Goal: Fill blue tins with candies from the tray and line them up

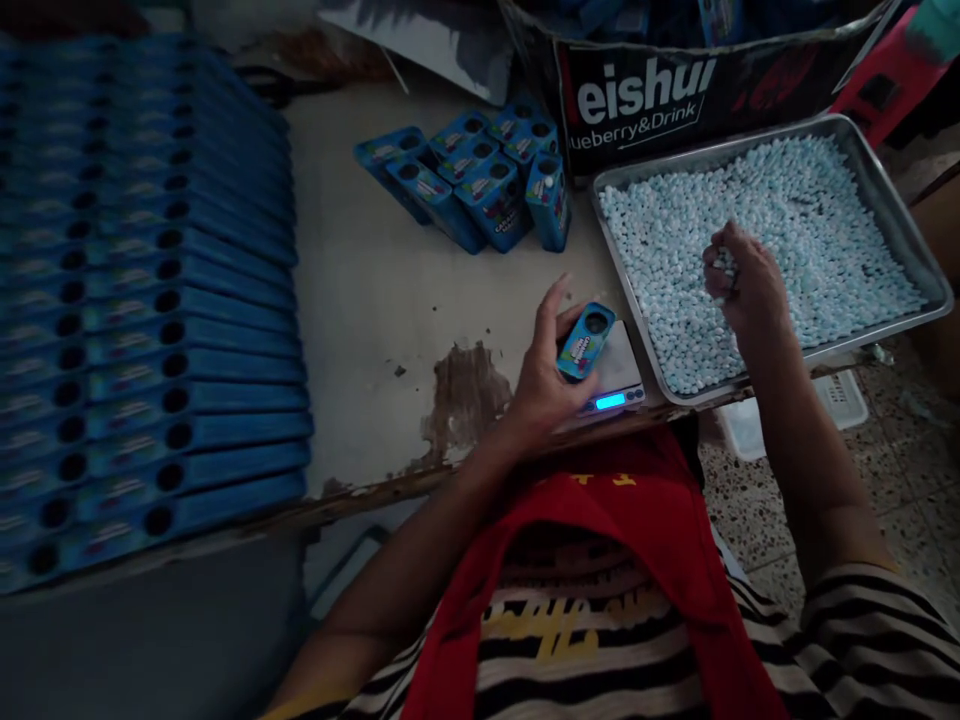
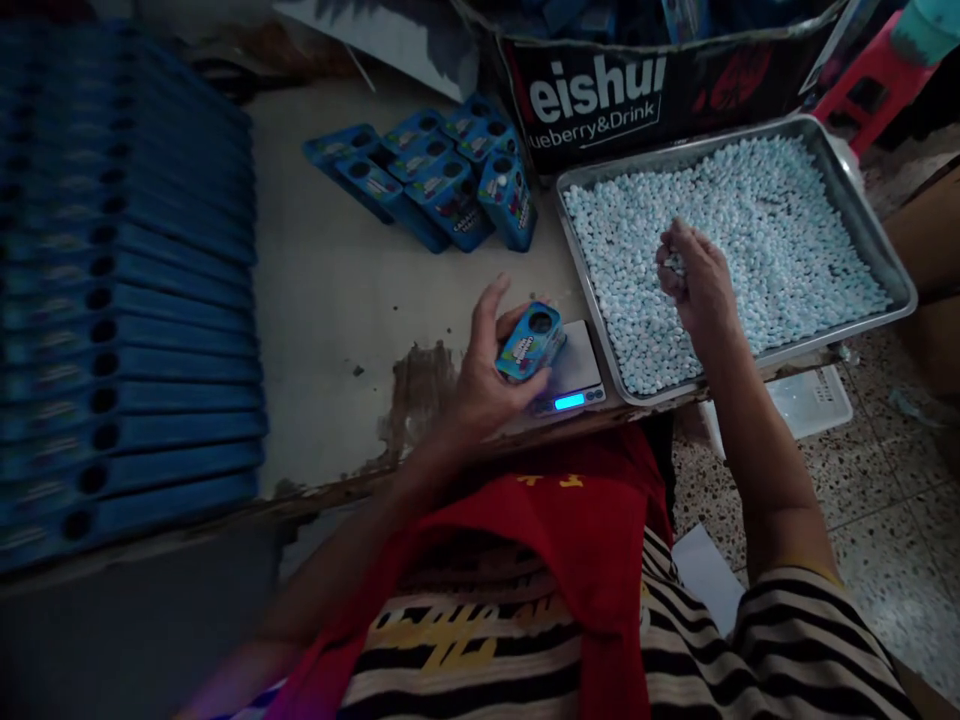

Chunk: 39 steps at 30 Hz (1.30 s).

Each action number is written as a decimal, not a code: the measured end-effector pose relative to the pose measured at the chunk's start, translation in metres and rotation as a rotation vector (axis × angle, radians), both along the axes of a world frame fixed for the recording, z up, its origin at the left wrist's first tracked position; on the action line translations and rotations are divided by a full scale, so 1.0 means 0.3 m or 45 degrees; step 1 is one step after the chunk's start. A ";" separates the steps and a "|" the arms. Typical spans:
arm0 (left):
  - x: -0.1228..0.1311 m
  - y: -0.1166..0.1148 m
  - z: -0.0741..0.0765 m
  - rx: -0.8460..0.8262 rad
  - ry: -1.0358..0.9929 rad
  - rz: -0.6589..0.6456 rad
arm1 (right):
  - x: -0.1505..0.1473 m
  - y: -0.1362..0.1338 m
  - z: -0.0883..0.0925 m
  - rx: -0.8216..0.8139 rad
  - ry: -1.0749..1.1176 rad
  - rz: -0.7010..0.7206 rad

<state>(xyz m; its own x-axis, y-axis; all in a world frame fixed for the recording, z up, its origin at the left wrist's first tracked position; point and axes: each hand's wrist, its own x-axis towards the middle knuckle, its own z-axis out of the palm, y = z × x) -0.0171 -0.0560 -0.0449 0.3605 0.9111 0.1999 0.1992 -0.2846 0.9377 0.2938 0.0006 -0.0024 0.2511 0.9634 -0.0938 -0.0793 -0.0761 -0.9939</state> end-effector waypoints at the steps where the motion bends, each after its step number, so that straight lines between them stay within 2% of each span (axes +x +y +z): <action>1: -0.028 0.032 0.016 -0.072 -0.013 -0.087 | 0.017 -0.005 0.004 -0.021 0.019 0.019; 4: -0.078 0.089 0.051 -0.200 -0.067 -0.244 | 0.058 -0.027 0.018 -0.098 0.068 0.024; 8: -0.071 0.089 0.062 -0.267 -0.251 -0.293 | 0.021 -0.057 0.044 -0.198 0.308 -0.022; 11: -0.066 0.087 0.062 -0.394 -0.275 -0.292 | -0.017 -0.068 0.061 -0.308 0.313 0.137; 13: -0.080 0.097 0.055 -0.399 -0.253 -0.297 | -0.012 -0.067 0.073 -0.368 0.062 0.268; 15: -0.109 0.107 0.038 -0.357 -0.269 -0.280 | 0.014 -0.062 0.091 -0.389 -0.318 0.344; 19: -0.200 0.085 -0.003 -0.329 -0.219 -0.095 | 0.064 -0.044 0.135 -0.348 -1.091 0.439; 21: -0.244 0.057 -0.009 -0.348 -0.162 0.033 | 0.069 -0.035 0.151 -0.314 -1.247 0.522; 23: -0.277 0.031 -0.002 -0.361 -0.157 0.130 | 0.062 -0.027 0.158 -0.283 -1.271 0.593; 28: -0.301 0.015 0.016 -0.325 -0.164 0.233 | 0.021 -0.017 0.150 -0.294 -1.112 0.577; 32: -0.294 0.002 0.003 -0.323 -0.148 0.288 | -0.006 -0.027 0.138 -0.404 -0.592 0.498; 36: -0.294 -0.029 -0.003 -0.372 -0.192 0.317 | -0.020 -0.049 0.131 -0.471 -0.089 0.317; 39: -0.297 -0.040 -0.005 -0.360 -0.227 0.325 | -0.029 -0.064 0.130 -0.477 0.100 0.254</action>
<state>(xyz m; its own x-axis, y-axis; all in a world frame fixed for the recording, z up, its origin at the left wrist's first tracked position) -0.1063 -0.0681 -0.0465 0.0985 0.9946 -0.0320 0.0575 0.0264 0.9980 0.2852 -0.0186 0.0365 0.0413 0.8881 -0.4579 -0.1003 -0.4523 -0.8862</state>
